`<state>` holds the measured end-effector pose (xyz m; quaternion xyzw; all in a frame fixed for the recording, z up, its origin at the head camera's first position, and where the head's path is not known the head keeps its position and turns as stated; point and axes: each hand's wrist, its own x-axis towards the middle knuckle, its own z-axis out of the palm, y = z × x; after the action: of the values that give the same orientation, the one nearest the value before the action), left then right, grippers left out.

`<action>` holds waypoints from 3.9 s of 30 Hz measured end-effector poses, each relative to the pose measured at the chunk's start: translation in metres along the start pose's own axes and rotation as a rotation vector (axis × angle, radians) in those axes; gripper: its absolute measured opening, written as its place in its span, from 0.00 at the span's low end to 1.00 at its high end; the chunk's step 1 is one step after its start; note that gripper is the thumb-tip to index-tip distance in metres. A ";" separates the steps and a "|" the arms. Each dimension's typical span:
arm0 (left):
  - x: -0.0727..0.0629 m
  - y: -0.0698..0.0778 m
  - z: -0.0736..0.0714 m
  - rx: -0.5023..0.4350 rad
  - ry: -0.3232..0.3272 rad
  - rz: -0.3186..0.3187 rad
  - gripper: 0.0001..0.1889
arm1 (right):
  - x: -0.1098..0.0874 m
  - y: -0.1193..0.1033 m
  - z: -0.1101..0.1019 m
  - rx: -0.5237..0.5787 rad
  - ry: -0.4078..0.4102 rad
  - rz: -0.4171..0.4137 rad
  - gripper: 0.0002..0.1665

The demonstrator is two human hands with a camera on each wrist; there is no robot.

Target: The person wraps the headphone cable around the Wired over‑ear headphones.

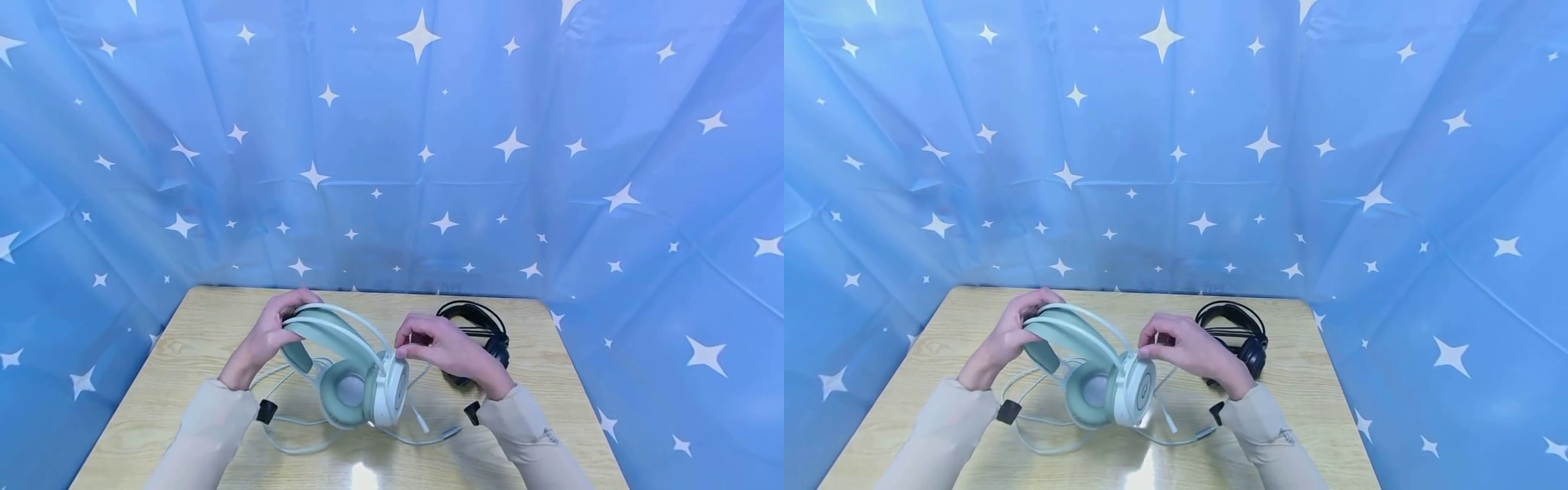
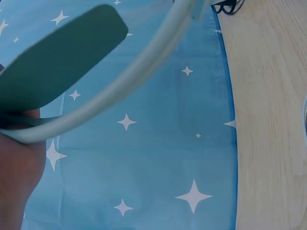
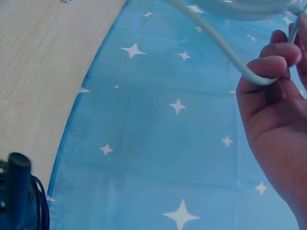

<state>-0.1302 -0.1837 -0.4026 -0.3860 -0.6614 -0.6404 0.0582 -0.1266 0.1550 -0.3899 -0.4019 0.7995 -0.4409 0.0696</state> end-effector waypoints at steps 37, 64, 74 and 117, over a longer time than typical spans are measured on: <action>0.000 0.036 -0.036 0.046 1.150 -0.090 0.11 | -0.061 0.024 -0.050 0.013 0.009 0.241 0.09; -0.004 0.017 -0.021 0.732 0.984 -0.050 0.13 | -0.051 -0.043 -0.056 -0.321 0.065 -0.274 0.17; 0.004 0.004 -0.007 0.838 0.416 0.265 0.16 | -0.012 -0.057 -0.043 -0.415 0.068 -0.365 0.14; 0.005 0.050 -0.004 0.484 0.788 0.304 0.14 | -0.020 0.031 -0.019 0.829 0.225 0.451 0.24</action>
<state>-0.1060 -0.1910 -0.3589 -0.1817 -0.6551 -0.5501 0.4850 -0.1401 0.1910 -0.4071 -0.1069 0.6264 -0.7367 0.2310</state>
